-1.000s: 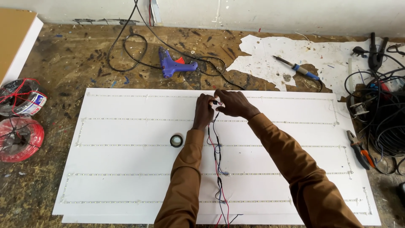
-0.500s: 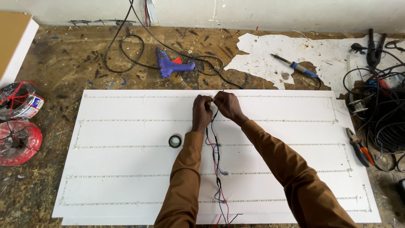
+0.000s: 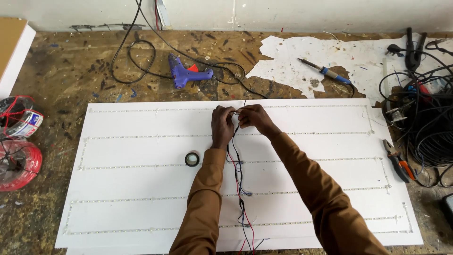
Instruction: Securing electrical wires to a board with LED strips using electrical tape
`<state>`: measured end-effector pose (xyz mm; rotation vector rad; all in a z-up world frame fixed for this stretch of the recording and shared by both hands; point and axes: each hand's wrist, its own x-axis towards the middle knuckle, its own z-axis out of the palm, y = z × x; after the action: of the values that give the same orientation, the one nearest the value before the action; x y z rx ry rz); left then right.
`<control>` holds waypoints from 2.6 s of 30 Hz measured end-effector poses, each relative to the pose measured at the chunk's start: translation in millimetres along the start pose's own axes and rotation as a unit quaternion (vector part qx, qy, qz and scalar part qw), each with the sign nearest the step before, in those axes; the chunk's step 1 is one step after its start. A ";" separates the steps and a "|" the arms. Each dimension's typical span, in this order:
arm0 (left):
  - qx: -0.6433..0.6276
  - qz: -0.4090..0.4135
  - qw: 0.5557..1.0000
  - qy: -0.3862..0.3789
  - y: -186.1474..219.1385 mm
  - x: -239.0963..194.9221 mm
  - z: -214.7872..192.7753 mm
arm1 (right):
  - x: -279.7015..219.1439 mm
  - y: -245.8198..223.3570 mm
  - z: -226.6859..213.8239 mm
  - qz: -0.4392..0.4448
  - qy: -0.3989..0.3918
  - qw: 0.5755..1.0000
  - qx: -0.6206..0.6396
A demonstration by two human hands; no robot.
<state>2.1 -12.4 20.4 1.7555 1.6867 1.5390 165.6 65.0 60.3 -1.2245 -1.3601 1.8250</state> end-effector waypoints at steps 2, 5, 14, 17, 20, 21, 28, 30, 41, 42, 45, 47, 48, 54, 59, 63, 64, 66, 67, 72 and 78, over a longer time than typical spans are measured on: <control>0.005 -0.008 1.000 0.004 -2.8 1.2 1.5 | -2.0 10.3 2.0 -0.022 -0.006 1.000 -0.016; 0.005 -0.019 1.000 -0.005 0.2 3.4 -2.5 | 2.9 24.0 5.8 -0.075 0.000 0.997 -0.026; 0.090 -0.101 0.977 -0.165 -5.8 44.2 -17.8 | 14.5 32.6 12.6 -0.222 0.048 0.966 -0.122; 0.156 -0.123 0.952 -0.234 -23.0 55.7 -13.1 | 7.5 34.7 16.7 -0.260 0.077 0.950 -0.152; 0.119 -0.130 0.949 -0.263 -40.9 54.3 -10.7 | 3.9 39.4 19.7 -0.280 0.092 0.944 -0.149; 0.088 -0.132 0.951 -0.266 -42.3 57.9 -12.0 | 5.4 37.6 19.7 -0.287 0.096 0.943 -0.142; -0.033 -0.250 0.954 -0.160 -20.9 44.5 -21.3 | -6.8 26.1 28.9 -0.319 0.092 0.934 -0.134; -0.078 -0.287 0.949 -0.108 -26.8 37.2 -14.8 | -7.1 28.1 26.6 -0.351 0.116 0.920 -0.130; -0.075 -0.282 0.956 -0.004 -31.7 44.0 -3.6 | -11.9 28.8 30.7 -0.431 0.144 0.827 -0.330; -0.073 -0.297 0.952 -0.007 -37.1 43.8 -1.5 | -16.7 24.8 33.4 -0.449 0.113 0.803 -0.375; -0.135 -0.354 0.926 -0.002 -58.1 45.7 4.1 | -21.9 17.3 39.7 -0.468 0.076 0.759 -0.446; -0.169 -0.361 0.917 0.011 -60.8 44.8 4.0 | -22.0 16.0 37.9 -0.459 0.061 0.771 -0.437; -0.203 -0.366 0.908 0.023 -62.3 45.7 2.9 | -21.3 14.3 37.8 -0.450 0.047 0.782 -0.428; -0.146 -0.375 0.915 0.042 -44.3 46.5 -2.3 | -5.0 38.3 34.0 -0.455 0.044 0.771 -0.443; -0.152 -0.360 0.916 0.091 -43.1 45.4 5.5 | 10.8 57.6 28.6 -0.452 0.039 0.772 -0.446; -0.168 -0.322 0.926 0.103 -42.4 44.5 8.4 | -2.2 41.1 30.1 -0.434 0.026 0.790 -0.432; -0.169 -0.321 0.926 0.103 -42.0 45.0 4.8 | -3.8 37.4 32.3 -0.435 0.026 0.789 -0.433; -0.154 -0.299 0.937 0.090 -39.4 43.3 1.5 | -10.4 32.3 33.5 -0.428 0.046 0.792 -0.433; -0.154 -0.298 0.938 0.090 -42.8 42.5 4.0 | -11.1 32.1 34.0 -0.429 0.047 0.791 -0.433; -0.133 -0.295 0.942 0.089 -59.7 41.8 8.4 | -7.6 36.5 34.4 -0.414 0.036 0.773 -0.480; -0.010 -0.194 0.981 0.017 -18.2 55.4 -27.1 | -9.0 35.2 33.6 -0.386 0.043 0.816 -0.428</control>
<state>-42.7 27.0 44.4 1.2935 1.8850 1.4070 142.4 31.0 32.8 -0.8526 -2.2879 0.5600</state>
